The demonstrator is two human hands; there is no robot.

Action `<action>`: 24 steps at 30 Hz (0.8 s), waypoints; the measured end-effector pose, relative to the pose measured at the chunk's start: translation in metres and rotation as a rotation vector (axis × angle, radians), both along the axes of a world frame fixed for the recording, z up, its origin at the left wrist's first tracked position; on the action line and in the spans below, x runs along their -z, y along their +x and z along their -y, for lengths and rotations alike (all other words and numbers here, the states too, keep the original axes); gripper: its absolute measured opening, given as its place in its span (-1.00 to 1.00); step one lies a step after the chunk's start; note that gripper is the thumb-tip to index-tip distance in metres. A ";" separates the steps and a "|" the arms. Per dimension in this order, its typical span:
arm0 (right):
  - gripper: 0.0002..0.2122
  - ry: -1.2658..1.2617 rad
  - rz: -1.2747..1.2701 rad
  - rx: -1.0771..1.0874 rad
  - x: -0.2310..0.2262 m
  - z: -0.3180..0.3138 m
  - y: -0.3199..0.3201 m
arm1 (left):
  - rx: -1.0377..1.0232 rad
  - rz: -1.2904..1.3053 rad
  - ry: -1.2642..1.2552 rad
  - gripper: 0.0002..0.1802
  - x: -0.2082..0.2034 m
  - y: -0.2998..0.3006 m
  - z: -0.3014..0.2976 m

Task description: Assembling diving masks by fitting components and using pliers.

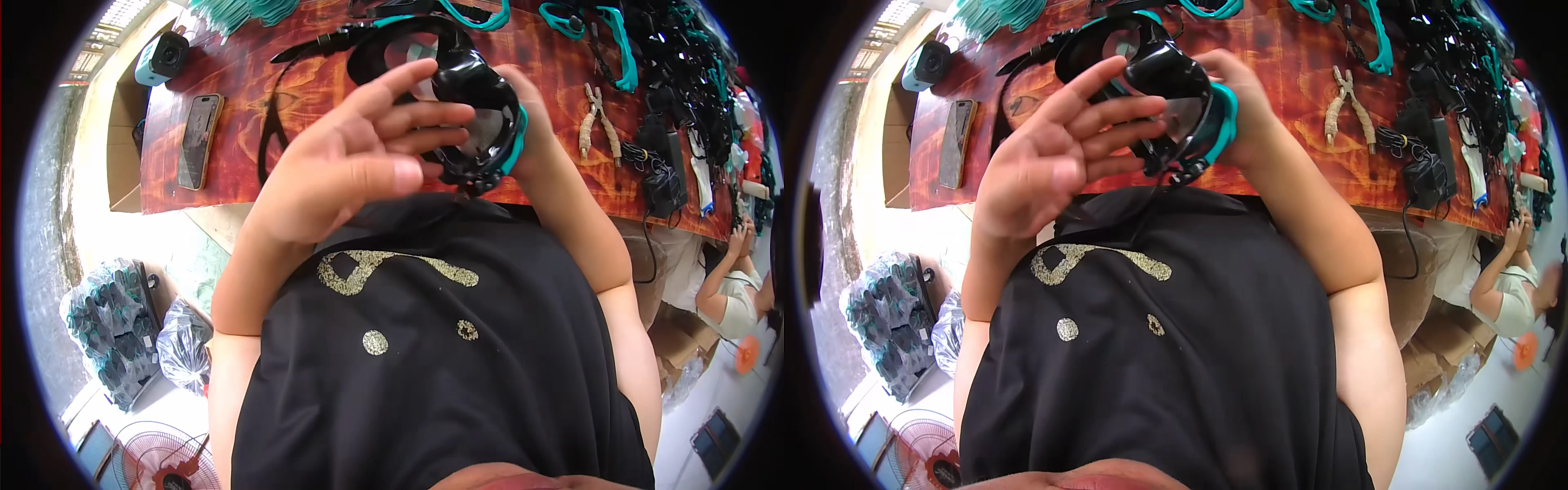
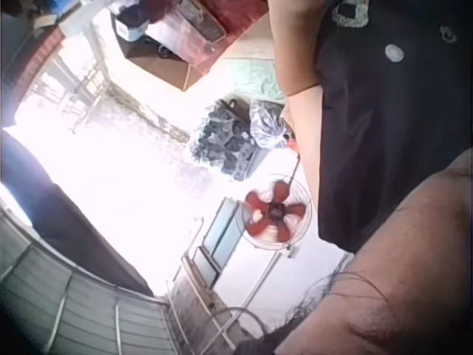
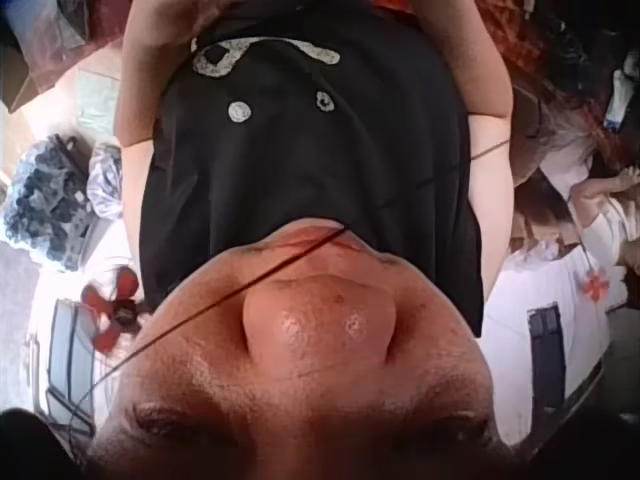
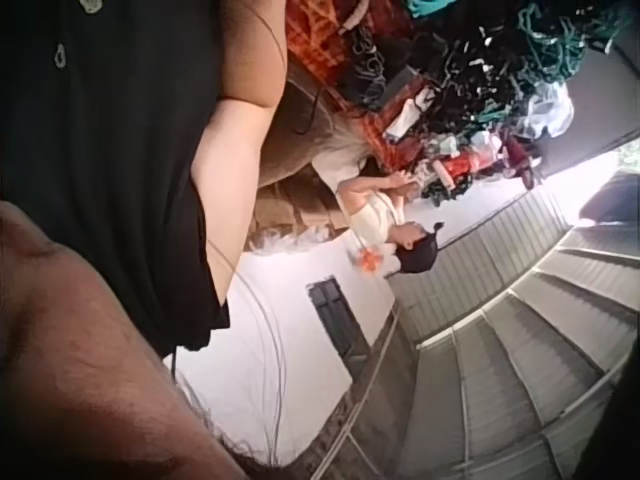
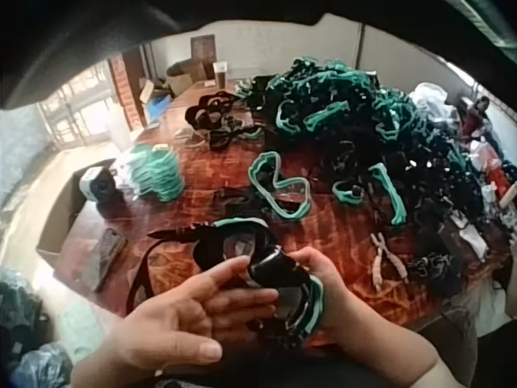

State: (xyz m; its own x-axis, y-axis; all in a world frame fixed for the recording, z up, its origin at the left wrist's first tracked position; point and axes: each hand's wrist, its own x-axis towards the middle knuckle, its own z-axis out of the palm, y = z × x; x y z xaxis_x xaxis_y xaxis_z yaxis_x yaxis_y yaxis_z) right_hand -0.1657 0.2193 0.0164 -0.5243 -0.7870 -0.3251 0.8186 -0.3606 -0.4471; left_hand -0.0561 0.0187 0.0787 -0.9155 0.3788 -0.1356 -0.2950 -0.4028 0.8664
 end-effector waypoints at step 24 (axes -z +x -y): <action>-0.31 -0.251 -0.117 -0.284 0.051 -0.002 0.024 | -0.415 -0.510 -1.829 -0.41 0.020 -0.025 0.008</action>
